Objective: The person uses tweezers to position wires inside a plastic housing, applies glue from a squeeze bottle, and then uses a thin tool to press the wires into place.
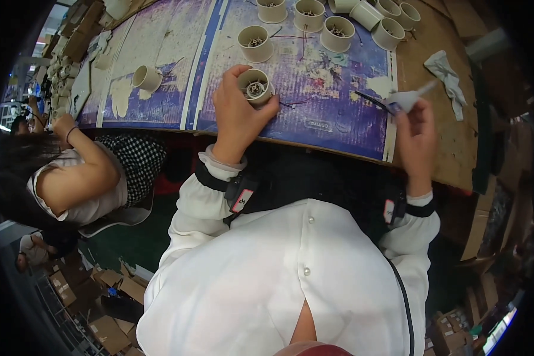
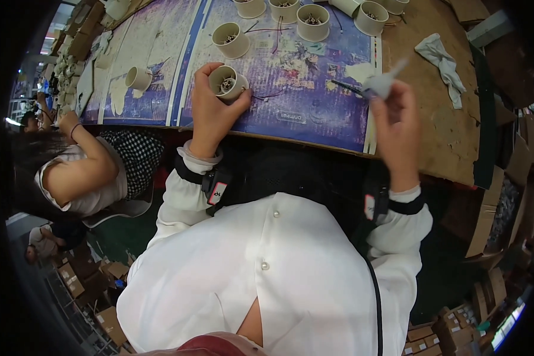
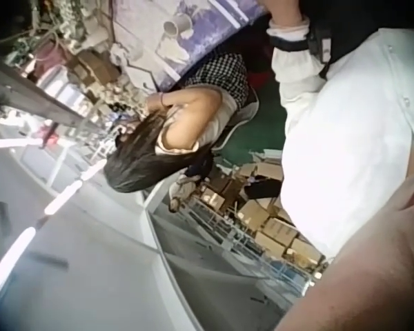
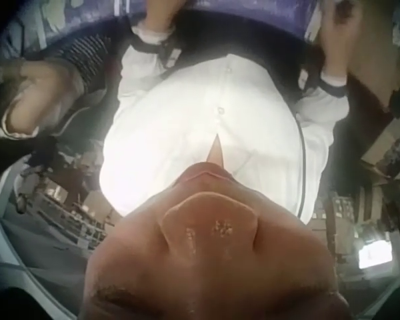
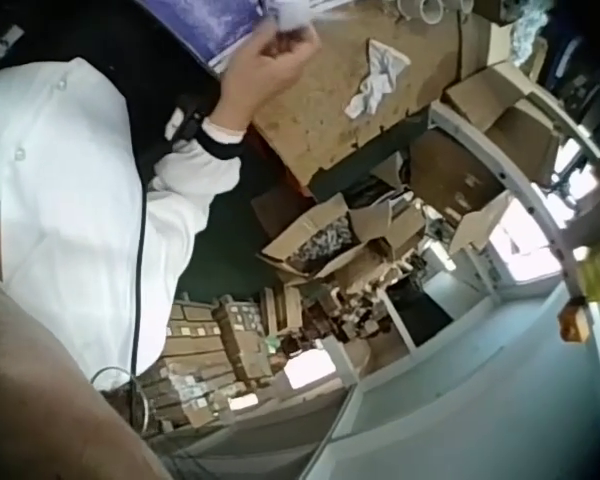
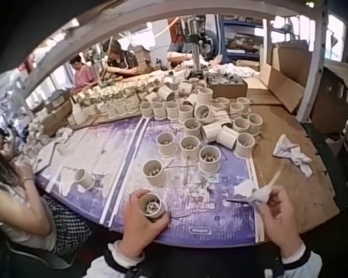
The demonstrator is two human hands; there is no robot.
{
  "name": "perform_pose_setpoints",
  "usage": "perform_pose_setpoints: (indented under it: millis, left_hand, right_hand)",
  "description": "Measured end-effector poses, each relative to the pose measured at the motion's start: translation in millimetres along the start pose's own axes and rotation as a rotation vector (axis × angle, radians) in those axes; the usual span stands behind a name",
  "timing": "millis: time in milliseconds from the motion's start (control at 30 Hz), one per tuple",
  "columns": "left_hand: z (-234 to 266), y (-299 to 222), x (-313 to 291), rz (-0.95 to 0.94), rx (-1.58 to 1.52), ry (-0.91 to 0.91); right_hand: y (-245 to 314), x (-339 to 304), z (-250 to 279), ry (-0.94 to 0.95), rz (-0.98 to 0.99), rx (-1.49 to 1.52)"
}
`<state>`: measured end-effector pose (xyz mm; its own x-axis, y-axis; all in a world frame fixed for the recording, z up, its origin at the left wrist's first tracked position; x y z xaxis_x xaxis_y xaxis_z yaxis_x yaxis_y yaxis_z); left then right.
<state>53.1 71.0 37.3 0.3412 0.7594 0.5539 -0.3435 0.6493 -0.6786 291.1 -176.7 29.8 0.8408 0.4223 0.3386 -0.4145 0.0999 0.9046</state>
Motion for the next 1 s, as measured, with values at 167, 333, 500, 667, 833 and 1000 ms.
perform_pose_setpoints:
  millis: [167,333,500,667,833,1000]
  left_hand:
    - [1,-1,0,-0.034,0.015,-0.007]
    - [0,-3,-1,-0.032,0.022,0.001]
    - [2,-5,-2,-0.04,0.019,-0.002]
    - [2,-8,-3,-0.066,0.044,-0.012]
    - [2,-6,-4,-0.082,0.07,-0.03]
    - [3,-8,-4,-0.096,0.074,-0.034]
  right_hand:
    - [15,-33,-43,0.189,-0.228,0.286]
    - [27,-44,-52,0.229,-0.152,0.248]
    - [17,-50,-54,0.326,-0.182,0.147]
    - [16,-48,-56,0.366,-0.147,0.019]
    - [23,-46,-61,0.365,-0.136,-0.021]
    - [30,-44,-65,0.364,-0.067,-0.051]
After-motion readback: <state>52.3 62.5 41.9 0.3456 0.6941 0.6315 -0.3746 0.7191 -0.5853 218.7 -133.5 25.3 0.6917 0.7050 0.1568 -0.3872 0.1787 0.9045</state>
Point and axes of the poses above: each hand's wrist, its own x-axis towards the middle knuckle, its own z-axis out of the back of the hand, y = z × x, the point moved 10 cm from there along x, towards the middle knuckle, and after that the axes turned 15 degrees about -y, right-handed, at the moved point
